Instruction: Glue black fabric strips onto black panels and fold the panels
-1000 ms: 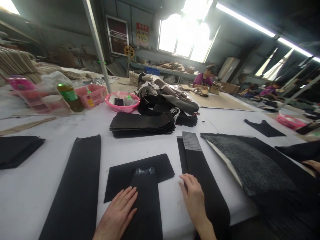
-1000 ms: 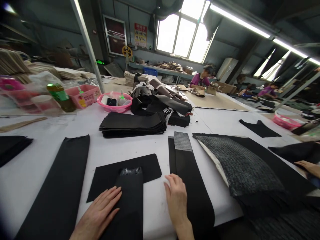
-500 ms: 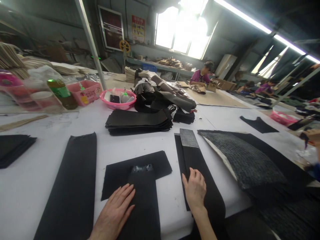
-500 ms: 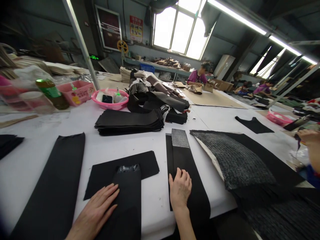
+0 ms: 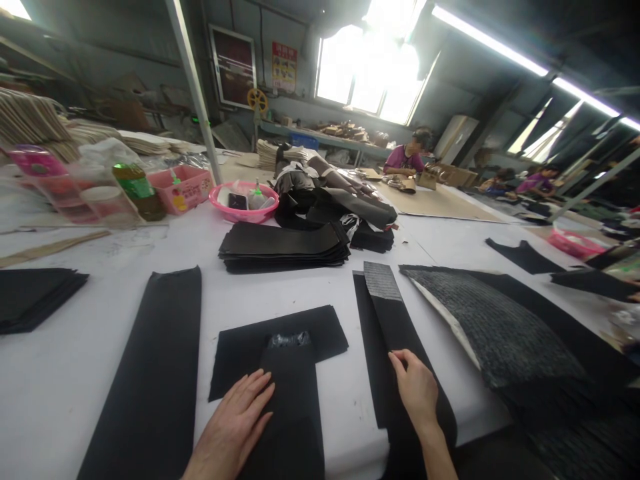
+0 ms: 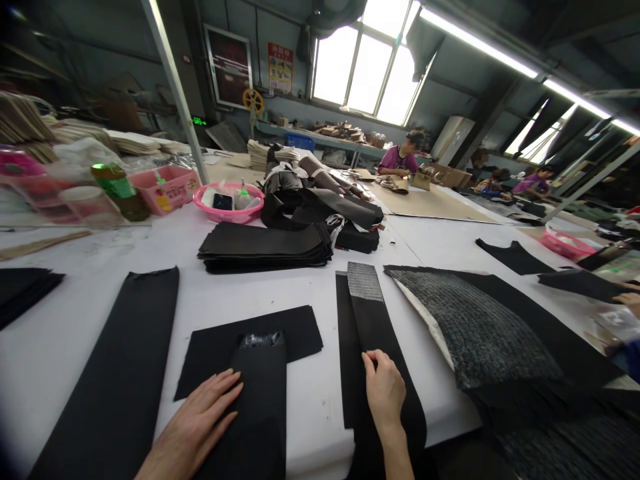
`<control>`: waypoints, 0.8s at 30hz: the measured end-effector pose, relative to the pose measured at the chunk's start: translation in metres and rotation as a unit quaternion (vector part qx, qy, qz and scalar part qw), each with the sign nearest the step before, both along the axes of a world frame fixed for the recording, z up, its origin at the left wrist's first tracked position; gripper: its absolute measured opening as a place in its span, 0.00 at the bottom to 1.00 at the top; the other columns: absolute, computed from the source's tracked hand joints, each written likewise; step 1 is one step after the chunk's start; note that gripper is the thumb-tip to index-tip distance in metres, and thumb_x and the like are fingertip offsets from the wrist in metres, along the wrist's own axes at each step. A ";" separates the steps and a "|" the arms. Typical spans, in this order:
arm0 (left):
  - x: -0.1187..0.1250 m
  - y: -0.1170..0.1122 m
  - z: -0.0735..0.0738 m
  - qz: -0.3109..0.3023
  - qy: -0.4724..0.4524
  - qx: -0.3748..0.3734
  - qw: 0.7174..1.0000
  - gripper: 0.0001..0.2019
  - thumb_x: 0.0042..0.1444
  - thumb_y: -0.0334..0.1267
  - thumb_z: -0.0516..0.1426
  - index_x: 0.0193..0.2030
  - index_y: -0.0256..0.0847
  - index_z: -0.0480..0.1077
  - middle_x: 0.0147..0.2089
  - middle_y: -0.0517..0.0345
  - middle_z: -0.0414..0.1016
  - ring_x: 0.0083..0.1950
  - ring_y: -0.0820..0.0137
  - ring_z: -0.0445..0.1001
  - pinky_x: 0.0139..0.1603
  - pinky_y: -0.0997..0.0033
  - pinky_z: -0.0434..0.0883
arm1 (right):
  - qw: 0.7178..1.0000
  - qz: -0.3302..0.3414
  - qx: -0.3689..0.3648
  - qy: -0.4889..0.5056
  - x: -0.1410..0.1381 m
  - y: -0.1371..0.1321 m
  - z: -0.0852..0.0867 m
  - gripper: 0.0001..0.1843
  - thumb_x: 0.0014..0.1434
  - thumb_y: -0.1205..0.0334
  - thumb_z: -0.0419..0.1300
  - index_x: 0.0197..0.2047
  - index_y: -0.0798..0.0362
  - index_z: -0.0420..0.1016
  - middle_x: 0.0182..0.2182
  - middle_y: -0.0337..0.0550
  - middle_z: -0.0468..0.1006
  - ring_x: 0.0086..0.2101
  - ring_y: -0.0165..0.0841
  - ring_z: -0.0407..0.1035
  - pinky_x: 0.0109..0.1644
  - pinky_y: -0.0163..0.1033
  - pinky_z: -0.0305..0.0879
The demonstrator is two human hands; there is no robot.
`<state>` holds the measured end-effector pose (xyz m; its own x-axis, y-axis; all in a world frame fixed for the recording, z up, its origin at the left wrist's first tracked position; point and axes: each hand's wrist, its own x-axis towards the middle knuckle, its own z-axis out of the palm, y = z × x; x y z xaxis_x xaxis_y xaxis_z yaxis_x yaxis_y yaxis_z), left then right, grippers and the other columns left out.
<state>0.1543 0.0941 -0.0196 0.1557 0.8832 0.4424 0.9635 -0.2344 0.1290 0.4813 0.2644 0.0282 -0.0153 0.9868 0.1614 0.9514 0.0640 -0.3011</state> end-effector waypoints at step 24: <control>0.090 0.069 0.082 -0.228 -0.070 -0.218 0.946 0.14 0.56 0.33 0.57 0.49 0.44 0.70 0.53 0.54 0.73 0.53 0.61 0.72 0.54 0.62 0.70 | 0.998 -0.010 0.035 0.060 0.011 -0.002 0.015 0.15 0.62 0.50 0.45 0.34 0.50 0.65 0.28 0.41 0.74 0.27 0.36 0.69 0.31 0.38 0.55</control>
